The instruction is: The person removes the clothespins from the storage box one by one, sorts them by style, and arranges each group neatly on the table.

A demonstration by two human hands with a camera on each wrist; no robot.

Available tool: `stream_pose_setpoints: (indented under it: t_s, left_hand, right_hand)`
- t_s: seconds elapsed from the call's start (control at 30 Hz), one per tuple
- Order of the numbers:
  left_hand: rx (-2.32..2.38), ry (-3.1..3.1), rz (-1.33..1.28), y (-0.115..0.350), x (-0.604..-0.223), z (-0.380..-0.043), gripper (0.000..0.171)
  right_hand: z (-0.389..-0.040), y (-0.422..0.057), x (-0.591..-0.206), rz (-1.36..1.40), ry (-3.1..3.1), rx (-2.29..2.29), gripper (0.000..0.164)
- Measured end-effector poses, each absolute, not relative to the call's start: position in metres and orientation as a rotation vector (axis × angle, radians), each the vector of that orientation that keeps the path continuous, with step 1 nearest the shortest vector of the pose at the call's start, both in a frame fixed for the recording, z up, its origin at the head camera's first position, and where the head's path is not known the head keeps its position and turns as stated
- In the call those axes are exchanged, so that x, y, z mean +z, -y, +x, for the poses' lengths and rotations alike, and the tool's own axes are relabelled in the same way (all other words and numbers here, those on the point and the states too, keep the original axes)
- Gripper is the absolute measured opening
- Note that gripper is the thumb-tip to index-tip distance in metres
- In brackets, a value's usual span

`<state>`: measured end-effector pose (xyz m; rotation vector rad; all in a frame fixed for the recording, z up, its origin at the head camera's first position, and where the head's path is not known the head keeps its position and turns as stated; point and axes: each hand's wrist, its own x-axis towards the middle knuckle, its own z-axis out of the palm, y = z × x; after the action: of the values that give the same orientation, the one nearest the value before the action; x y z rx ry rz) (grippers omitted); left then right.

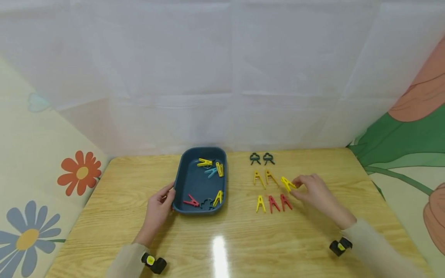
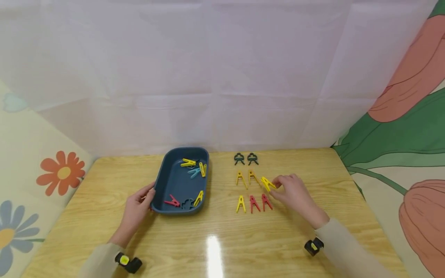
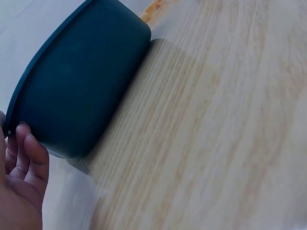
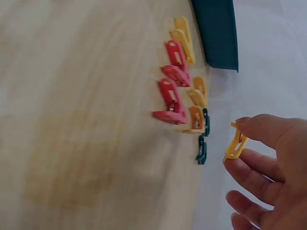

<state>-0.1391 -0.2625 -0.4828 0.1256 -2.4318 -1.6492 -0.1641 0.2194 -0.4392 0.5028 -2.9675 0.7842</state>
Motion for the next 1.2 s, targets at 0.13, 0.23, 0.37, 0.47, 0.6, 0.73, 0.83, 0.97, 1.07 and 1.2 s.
stream_pose_setpoints:
  t_s: [0.13, 0.23, 0.37, 0.47, 0.6, 0.73, 0.83, 0.97, 1.07, 1.2]
  left_hand:
    - [-1.652, 2.426, 0.132, 0.262, -0.482, -0.139, 0.035]
    - [-1.654, 2.432, 0.14, 0.262, -0.481, -0.138, 0.035]
    - [-1.687, 2.426, 0.15, 0.261, -0.48, -0.137, 0.035]
    - [-1.717, 2.414, 0.156, 0.261, -0.481, -0.138, 0.035]
    - [-1.719, 2.408, 0.158, 0.26, -0.481, -0.138, 0.035]
    - [-1.717, 2.404, 0.151, 0.261, -0.48, -0.138, 0.036]
    - [-1.724, 2.4, 0.148, 0.261, -0.479, -0.139, 0.036]
    - [-1.728, 2.399, 0.157, 0.26, -0.479, -0.139, 0.036]
    - [-1.73, 2.398, 0.161, 0.26, -0.479, -0.139, 0.036]
    - [-1.739, 2.395, 0.158, 0.261, -0.48, -0.139, 0.035]
  right_hand:
    - [-0.151, -0.226, -0.451, 0.428, 2.975, 0.814, 0.022]
    - [-0.144, -0.229, -0.46, 0.42, 2.949, 0.813, 0.02]
    - [-0.136, -0.232, -0.473, 0.379, 2.954, 0.789, 0.021]
    - [-0.13, -0.232, -0.479, 0.309, 2.976, 0.771, 0.023]
    - [-0.127, -0.231, -0.484, 0.232, 2.976, 0.748, 0.026]
    - [-0.124, -0.229, -0.484, 0.192, 2.973, 0.723, 0.028]
    - [-0.122, -0.227, -0.482, 0.183, 2.977, 0.702, 0.03]
    - [-0.122, -0.225, -0.482, 0.191, 2.977, 0.675, 0.032]
    - [-0.122, -0.225, -0.482, 0.202, 2.98, 0.651, 0.033]
    - [-0.121, -0.224, -0.483, 0.206, 2.989, 0.621, 0.034]
